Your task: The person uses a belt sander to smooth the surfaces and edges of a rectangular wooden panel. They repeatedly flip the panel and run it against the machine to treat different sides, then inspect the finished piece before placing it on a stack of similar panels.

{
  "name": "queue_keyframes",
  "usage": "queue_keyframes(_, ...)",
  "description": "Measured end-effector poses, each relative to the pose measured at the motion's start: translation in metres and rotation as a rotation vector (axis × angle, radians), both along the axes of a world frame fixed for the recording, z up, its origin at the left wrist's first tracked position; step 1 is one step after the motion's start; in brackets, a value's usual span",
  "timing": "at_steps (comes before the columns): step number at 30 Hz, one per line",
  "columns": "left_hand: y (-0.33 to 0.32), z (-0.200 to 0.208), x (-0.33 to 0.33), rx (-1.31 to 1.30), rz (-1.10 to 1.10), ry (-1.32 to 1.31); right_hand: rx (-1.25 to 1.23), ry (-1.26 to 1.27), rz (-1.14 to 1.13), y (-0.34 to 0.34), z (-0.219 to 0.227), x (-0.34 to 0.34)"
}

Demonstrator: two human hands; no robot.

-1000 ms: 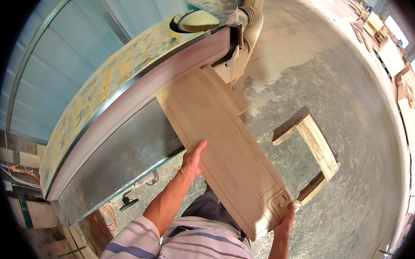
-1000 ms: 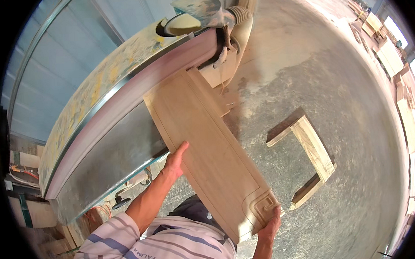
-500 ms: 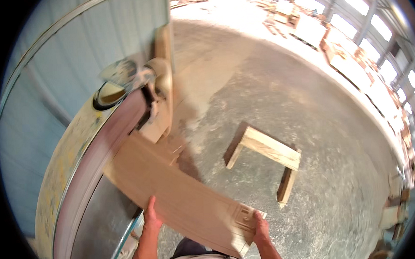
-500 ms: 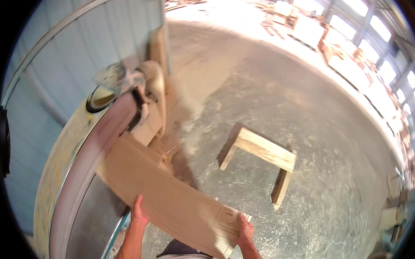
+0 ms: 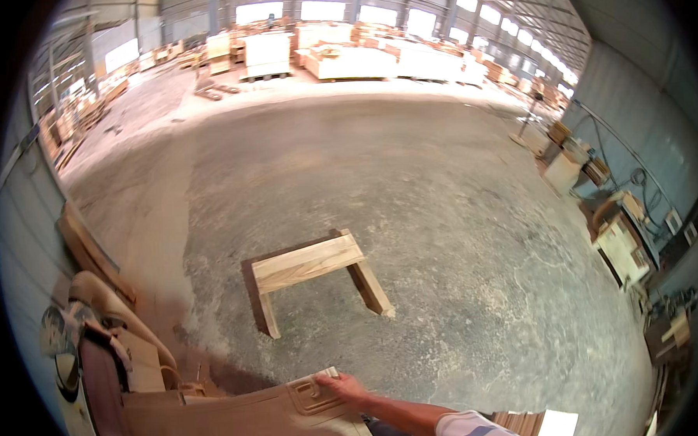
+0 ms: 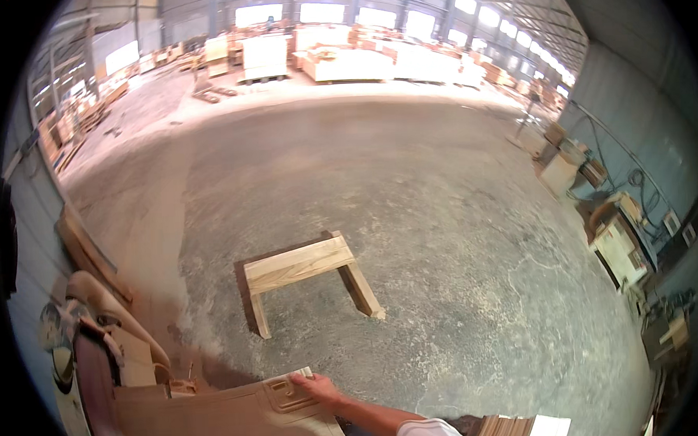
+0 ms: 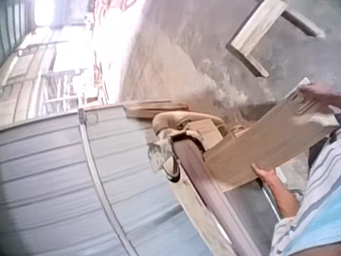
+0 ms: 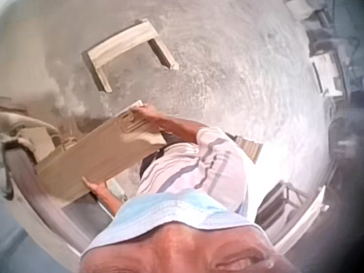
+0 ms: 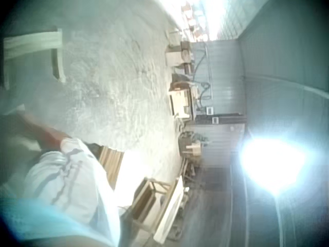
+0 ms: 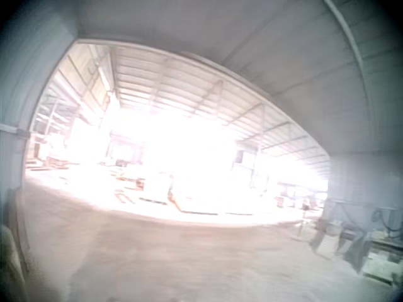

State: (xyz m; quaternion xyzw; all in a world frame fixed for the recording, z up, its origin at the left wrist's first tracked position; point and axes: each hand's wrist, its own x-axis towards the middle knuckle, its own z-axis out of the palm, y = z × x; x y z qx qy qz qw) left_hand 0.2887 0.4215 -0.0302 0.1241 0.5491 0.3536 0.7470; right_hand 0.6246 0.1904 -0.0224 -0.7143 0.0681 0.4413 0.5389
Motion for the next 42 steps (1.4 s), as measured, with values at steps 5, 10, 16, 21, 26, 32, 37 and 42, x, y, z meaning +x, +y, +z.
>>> queue_keyframes(5,0.035,-0.095,-0.057,0.530,-0.443,0.441,0.028,-0.035,0.083,0.003,-0.031,0.001)
queue_keyframes(10,0.011,-0.057,-0.043,0.794,-0.434,0.350,0.158,-0.057,0.032,0.006,0.009,-0.001)
queue_keyframes(16,-0.043,0.127,0.074,0.371,-0.104,-0.006,0.391,-0.036,-0.155,-0.022,0.015,0.022)
queue_keyframes(21,0.000,0.109,0.093,0.701,-0.350,0.235,-0.119,-0.641,-0.097,-0.059,-0.038,0.043)
queue_keyframes(26,-0.036,0.100,0.122,0.815,-0.480,0.159,0.468,-0.341,-0.267,-0.076,0.096,0.078)
queue_keyframes(32,-0.086,0.118,0.177,1.500,-0.968,0.262,1.017,-0.297,-0.373,-0.081,0.208,0.095)
queue_keyframes(37,-0.094,0.083,0.186,1.615,-1.065,0.027,0.790,-0.246,-0.481,-0.122,0.173,0.070)
queue_keyframes(42,-0.082,0.038,0.171,1.353,-1.180,-0.059,0.687,-0.176,-0.625,-0.121,0.146,0.051)
